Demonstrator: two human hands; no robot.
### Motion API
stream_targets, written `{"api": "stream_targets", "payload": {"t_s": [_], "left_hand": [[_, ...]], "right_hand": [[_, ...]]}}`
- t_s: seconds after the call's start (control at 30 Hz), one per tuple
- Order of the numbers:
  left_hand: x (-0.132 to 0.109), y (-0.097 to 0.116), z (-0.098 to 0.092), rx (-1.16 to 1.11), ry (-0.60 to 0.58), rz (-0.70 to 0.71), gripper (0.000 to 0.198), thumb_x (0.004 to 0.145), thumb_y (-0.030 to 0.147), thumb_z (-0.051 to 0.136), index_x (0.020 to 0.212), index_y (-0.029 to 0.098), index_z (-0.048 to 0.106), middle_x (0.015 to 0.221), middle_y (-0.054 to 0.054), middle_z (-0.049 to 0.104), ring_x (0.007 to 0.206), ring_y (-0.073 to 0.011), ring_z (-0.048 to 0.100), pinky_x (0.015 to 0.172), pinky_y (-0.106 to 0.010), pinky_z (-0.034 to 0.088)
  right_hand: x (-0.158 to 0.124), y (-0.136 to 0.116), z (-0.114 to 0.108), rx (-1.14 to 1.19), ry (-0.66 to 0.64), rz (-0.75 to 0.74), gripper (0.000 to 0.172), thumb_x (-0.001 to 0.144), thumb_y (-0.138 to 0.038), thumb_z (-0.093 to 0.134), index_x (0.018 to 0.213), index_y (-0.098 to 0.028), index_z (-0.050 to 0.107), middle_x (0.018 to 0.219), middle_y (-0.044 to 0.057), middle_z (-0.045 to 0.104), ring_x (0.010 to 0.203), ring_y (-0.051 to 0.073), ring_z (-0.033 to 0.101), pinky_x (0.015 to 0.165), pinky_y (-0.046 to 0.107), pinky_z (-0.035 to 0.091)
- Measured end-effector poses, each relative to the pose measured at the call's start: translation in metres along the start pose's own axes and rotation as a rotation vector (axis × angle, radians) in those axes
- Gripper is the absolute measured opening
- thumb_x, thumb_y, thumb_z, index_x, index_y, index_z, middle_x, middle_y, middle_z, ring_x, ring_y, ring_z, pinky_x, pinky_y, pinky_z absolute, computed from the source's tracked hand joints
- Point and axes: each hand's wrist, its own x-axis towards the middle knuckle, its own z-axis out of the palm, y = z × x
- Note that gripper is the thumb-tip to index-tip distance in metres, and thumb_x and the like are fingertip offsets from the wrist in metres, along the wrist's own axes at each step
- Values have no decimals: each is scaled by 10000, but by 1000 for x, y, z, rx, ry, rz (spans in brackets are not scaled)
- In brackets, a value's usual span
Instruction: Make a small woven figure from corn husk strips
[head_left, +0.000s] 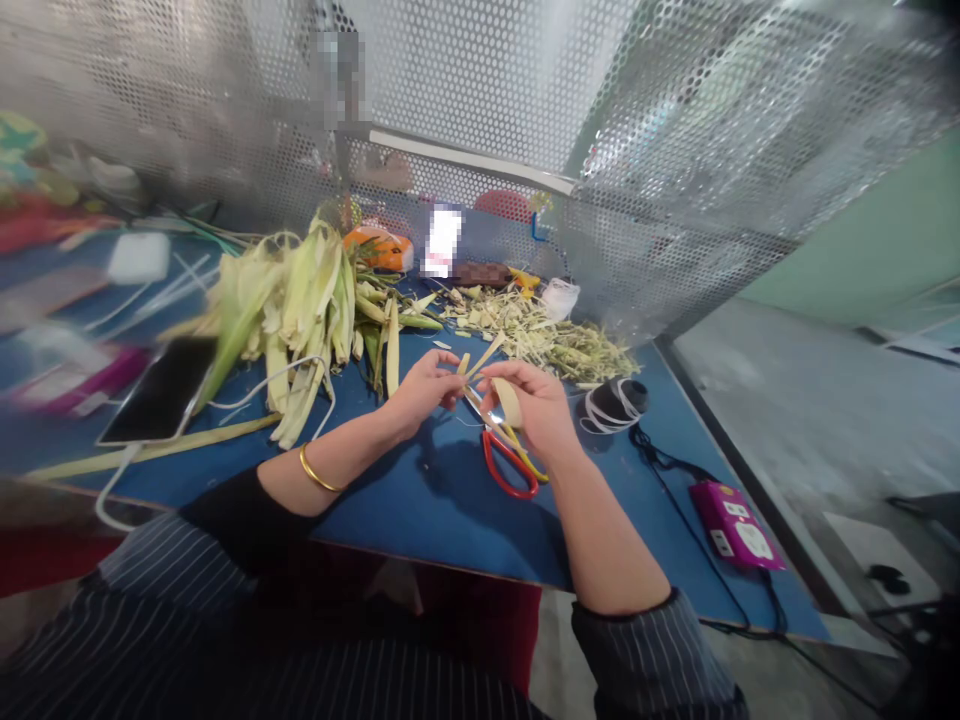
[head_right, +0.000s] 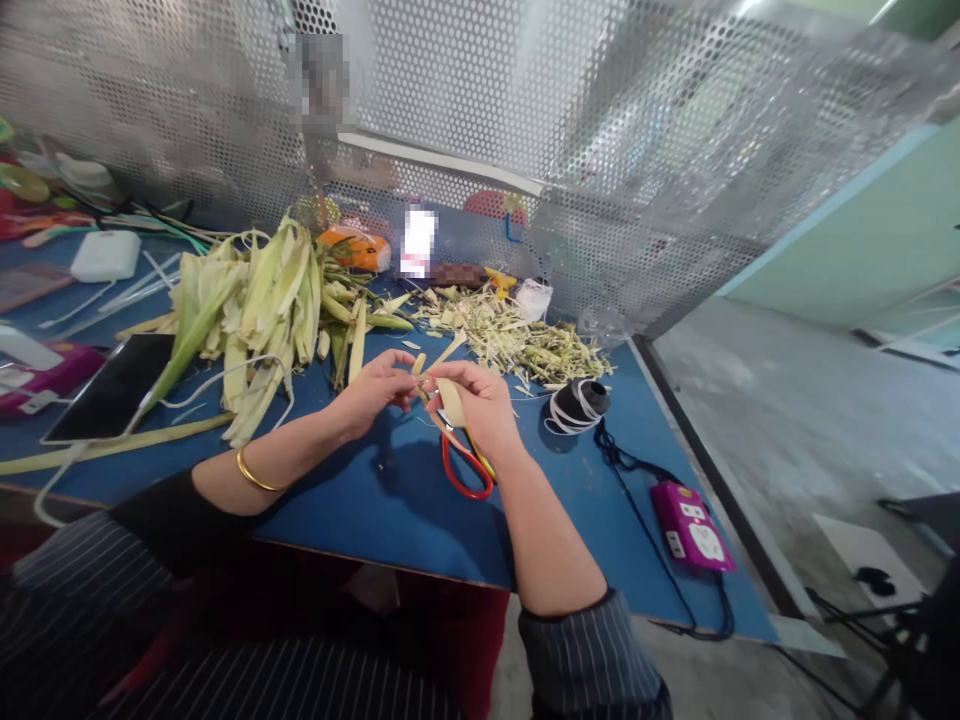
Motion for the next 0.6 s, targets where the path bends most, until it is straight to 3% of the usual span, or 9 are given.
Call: {"api": "stream_targets", "payload": {"t_s": [0.1, 0.23, 0.33, 0.43, 0.6], "left_hand": [[0, -1, 0, 19, -28, 1, 243, 703, 222, 637, 867, 216, 457, 561, 49, 554, 468, -85, 461, 481, -227, 381], [-3, 1, 2, 13, -74, -38, 198, 687, 205, 637, 796, 212, 473, 536, 47, 557, 450, -70, 434, 471, -220, 341], [-5, 3, 3, 2, -86, -62, 182, 684, 191, 635, 784, 210, 483, 517, 53, 536, 445, -63, 416, 470, -220, 321], [-5, 1, 4, 7, -79, -80, 193, 681, 192, 646, 803, 208, 497, 521, 55, 531, 447, -63, 419, 476, -225, 324], [-3, -3, 4, 25, -67, -75, 196, 685, 188, 650, 817, 200, 505, 537, 51, 544, 456, -63, 432, 489, -228, 330]], "right_hand": [[0, 1, 2, -174, 154, -151, 116, 756, -301, 668, 731, -192, 699, 611, -5, 618, 544, 112, 526, 538, 256, 431], [1, 2, 3, -221, 314, -301, 169, 778, -340, 652, 692, -195, 658, 763, 18, 658, 718, 143, 578, 699, 288, 469], [2, 4, 4, -156, 311, -256, 188, 832, -389, 582, 833, -205, 622, 827, 34, 671, 805, 169, 627, 802, 337, 490], [3, 5, 3, -127, 341, -187, 242, 862, -439, 520, 899, -210, 588, 712, 11, 636, 701, 163, 628, 787, 348, 500], [0, 4, 2, -346, 319, -108, 316, 857, -434, 512, 650, -201, 568, 530, -19, 538, 603, 148, 580, 711, 296, 465]]}}
